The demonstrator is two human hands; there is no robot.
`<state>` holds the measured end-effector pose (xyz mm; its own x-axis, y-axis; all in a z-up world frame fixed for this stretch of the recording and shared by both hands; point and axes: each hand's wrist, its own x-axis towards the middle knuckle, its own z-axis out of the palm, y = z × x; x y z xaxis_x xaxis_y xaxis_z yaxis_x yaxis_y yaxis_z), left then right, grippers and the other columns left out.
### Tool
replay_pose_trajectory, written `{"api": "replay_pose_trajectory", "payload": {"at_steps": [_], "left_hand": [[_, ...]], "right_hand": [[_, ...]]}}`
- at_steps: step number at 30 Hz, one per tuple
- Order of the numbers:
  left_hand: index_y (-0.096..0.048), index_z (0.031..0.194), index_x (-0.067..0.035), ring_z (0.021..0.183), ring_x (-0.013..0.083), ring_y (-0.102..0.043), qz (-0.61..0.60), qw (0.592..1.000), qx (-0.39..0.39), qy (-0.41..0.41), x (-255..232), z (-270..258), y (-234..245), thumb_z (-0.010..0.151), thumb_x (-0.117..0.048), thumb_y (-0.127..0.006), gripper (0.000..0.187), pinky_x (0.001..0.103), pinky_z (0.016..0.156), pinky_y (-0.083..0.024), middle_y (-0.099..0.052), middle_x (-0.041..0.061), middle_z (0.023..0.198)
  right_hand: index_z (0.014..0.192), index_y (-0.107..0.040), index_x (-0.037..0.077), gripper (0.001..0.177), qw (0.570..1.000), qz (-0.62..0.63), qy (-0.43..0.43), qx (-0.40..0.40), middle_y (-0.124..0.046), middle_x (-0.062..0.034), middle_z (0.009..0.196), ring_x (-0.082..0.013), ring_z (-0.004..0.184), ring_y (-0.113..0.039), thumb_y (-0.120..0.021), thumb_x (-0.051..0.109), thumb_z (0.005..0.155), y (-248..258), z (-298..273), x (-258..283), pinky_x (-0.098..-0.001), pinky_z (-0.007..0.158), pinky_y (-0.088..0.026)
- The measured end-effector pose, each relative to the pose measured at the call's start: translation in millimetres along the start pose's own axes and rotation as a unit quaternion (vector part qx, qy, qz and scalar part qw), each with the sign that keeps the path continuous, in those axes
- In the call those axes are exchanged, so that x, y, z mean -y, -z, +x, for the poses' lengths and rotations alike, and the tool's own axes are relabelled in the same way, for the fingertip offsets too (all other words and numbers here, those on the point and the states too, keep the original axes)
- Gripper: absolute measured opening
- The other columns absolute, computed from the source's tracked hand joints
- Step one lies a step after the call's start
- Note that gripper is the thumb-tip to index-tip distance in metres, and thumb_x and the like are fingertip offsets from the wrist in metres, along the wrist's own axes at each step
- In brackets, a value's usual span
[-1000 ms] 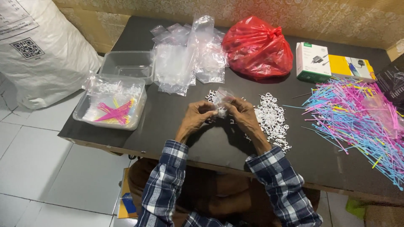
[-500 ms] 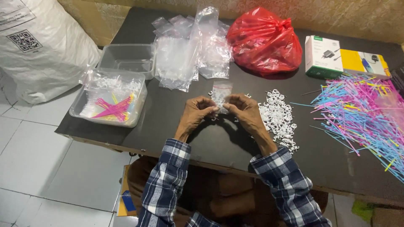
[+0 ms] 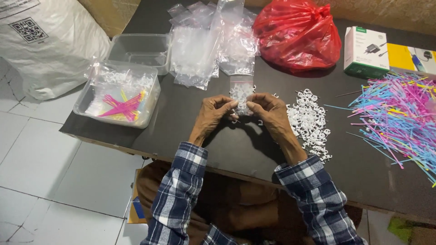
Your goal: Sorting and packing small plastic cable clips and colorful ties into plastic bags.
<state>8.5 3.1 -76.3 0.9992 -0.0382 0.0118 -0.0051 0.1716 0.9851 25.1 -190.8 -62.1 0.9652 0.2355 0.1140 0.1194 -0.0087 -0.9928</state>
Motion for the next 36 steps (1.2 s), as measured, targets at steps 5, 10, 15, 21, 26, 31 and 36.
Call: {"api": "replay_pose_trajectory", "payload": {"at_steps": [5,10,15,21,26,31,36], "left_hand": [[-0.075,0.1,-0.002,0.077,0.014,-0.073,0.002,1.0,-0.001,0.003,-7.9,-3.8,-1.5,0.09,-0.025,-0.081,0.025,0.03,0.068,-0.067,-0.078,0.012,0.089],[-0.075,0.101,-0.003,0.078,0.0149,-0.074,0.008,1.0,0.0,-0.005,-1.8,-1.4,0.2,0.091,-0.025,-0.08,0.024,0.031,0.069,-0.067,-0.078,0.012,0.09],[-0.073,0.105,0.0,0.078,0.016,-0.074,0.008,1.0,0.023,-0.014,-0.1,-2.1,-0.3,0.083,-0.015,-0.087,0.03,0.029,0.069,-0.066,-0.077,0.013,0.087],[-0.073,0.106,-0.002,0.08,0.0184,-0.076,-0.012,0.999,0.028,-0.022,11.5,6.3,5.7,0.078,-0.004,-0.088,0.031,0.03,0.069,-0.068,-0.078,0.013,0.09],[-0.073,0.103,-0.004,0.081,0.0123,-0.072,0.013,0.998,0.033,-0.054,15.6,9.1,4.4,0.068,-0.002,-0.095,0.042,0.027,0.071,-0.065,-0.076,0.008,0.086],[-0.074,0.098,-0.005,0.074,0.0086,-0.07,0.04,0.999,0.018,-0.026,5.7,3.1,0.7,0.074,-0.008,-0.092,0.03,0.023,0.068,-0.062,-0.074,0.005,0.079],[-0.075,0.1,-0.009,0.067,0.0148,-0.075,0.089,0.996,0.005,-0.006,0.2,0.6,2.5,0.074,-0.02,-0.093,0.033,0.027,0.068,-0.061,-0.075,0.009,0.071]], "right_hand": [[0.112,-0.071,0.002,0.029,0.999,0.041,-0.015,-0.007,-0.074,-0.0111,0.091,-0.0121,0.081,-0.068,-0.08,0.017,0.09,2.5,3.3,-6.4,-0.0268,0.074,-0.06],[0.112,-0.071,0.004,0.029,0.997,0.07,-0.026,-0.008,-0.075,-0.0102,0.094,-0.0117,0.082,-0.07,-0.081,0.019,0.089,2.3,3.5,-10.4,-0.025,0.076,-0.061],[0.112,-0.072,0.003,0.027,0.997,0.067,-0.016,-0.026,-0.075,-0.0105,0.094,-0.0107,0.084,-0.068,-0.08,0.017,0.09,3.6,2.2,-8.7,-0.0268,0.077,-0.061],[0.116,-0.07,0.003,0.034,0.999,0.047,-0.008,0.001,-0.074,-0.0116,0.095,-0.013,0.087,-0.069,-0.082,0.016,0.087,-2.8,-1.1,-1.7,-0.0296,0.079,-0.062],[0.115,-0.071,0.003,0.034,0.999,0.035,0.0,0.009,-0.075,-0.0129,0.094,-0.013,0.087,-0.07,-0.084,0.014,0.085,2.2,4.7,-10.4,-0.0288,0.081,-0.061],[0.116,-0.073,0.004,0.031,1.0,0.017,0.0,0.015,-0.077,-0.0127,0.098,-0.0119,0.091,-0.068,-0.082,0.015,0.089,0.6,3.6,-6.9,-0.0284,0.082,-0.059],[0.122,-0.069,0.003,0.04,0.999,0.006,-0.008,0.052,-0.075,-0.0102,0.1,-0.0123,0.09,-0.069,-0.082,0.016,0.087,2.2,4.5,-8.7,-0.0293,0.084,-0.06]]}}
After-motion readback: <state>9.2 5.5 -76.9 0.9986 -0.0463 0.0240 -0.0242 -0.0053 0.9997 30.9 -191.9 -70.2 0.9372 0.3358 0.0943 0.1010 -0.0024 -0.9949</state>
